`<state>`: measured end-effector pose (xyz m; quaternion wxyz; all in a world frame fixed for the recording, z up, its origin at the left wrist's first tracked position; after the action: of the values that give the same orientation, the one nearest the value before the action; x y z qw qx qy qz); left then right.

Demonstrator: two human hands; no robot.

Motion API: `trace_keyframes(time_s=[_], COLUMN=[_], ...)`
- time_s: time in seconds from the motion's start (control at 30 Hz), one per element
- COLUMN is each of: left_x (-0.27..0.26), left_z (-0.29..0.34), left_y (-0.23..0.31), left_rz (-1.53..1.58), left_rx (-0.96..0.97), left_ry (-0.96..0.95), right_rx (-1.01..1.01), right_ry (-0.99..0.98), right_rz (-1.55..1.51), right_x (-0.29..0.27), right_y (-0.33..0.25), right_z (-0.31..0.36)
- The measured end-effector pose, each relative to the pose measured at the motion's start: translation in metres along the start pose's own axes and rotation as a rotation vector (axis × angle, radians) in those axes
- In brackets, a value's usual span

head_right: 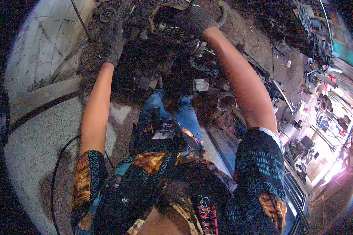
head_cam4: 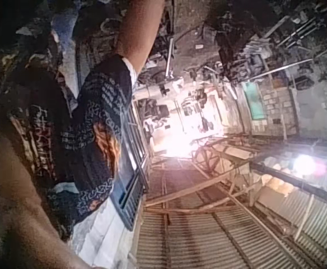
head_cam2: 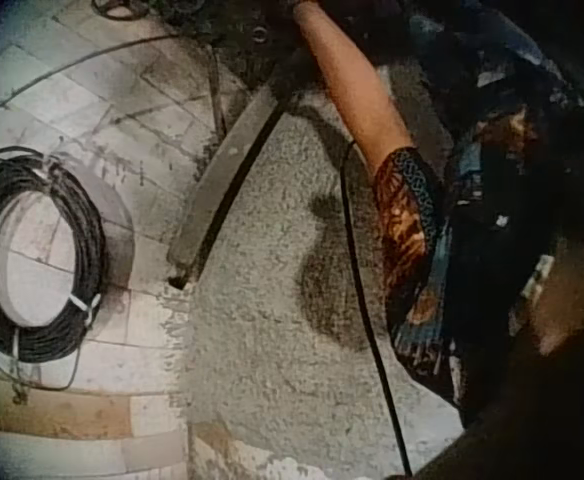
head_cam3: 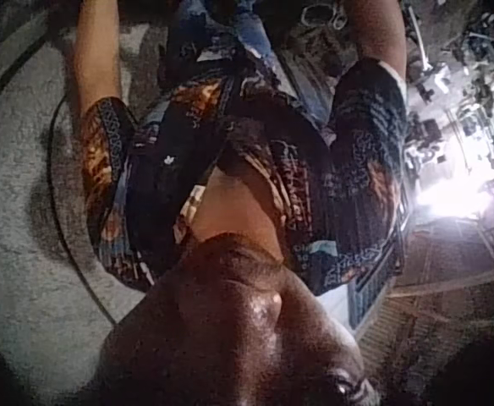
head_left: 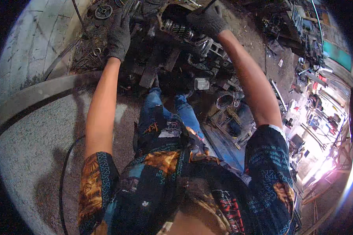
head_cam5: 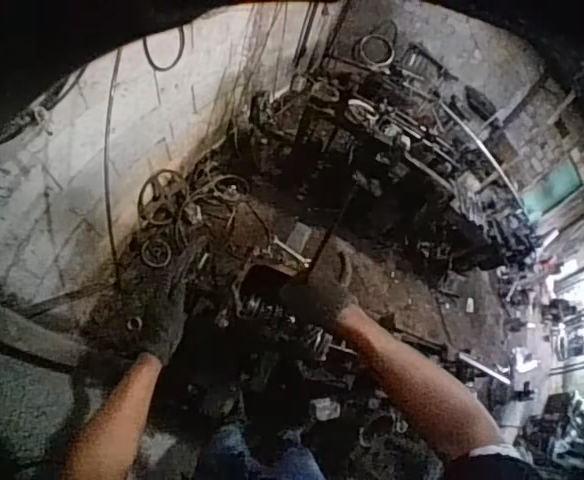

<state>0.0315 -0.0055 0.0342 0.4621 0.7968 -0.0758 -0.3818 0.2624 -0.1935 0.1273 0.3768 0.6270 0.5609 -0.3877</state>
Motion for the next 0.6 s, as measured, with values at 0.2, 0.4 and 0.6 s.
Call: trace_keyframes(time_s=[0.2, 0.4, 0.6], left_x=[-0.002, 0.003, -0.005], left_z=[0.005, 0.0, 0.005], left_y=[-0.013, -0.001, -0.012], left_rz=[0.142, 0.085, 0.038], left_rx=[-0.184, -0.169, -0.188], left_ry=[0.034, 0.021, 0.033], right_rx=[0.569, 0.657, 0.607], right_ry=[-0.629, -0.391, -0.489], right_rz=[-0.375, -0.589, -0.5], right_x=[0.012, 0.027, 0.018], right_y=[0.006, 0.019, 0.001], right_z=[-0.005, 0.05, 0.028])
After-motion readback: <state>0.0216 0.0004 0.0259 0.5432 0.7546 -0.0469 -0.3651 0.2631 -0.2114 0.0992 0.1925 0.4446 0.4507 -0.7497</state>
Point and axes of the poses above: each hand's wrist, its own z-axis away from the middle knuckle, its own x-axis out of the palm, y = z × x, the point moved 7 cm from there along -z, towards the middle knuckle, and after that the axes turned 6 degrees about z, right-handed, at the moved point
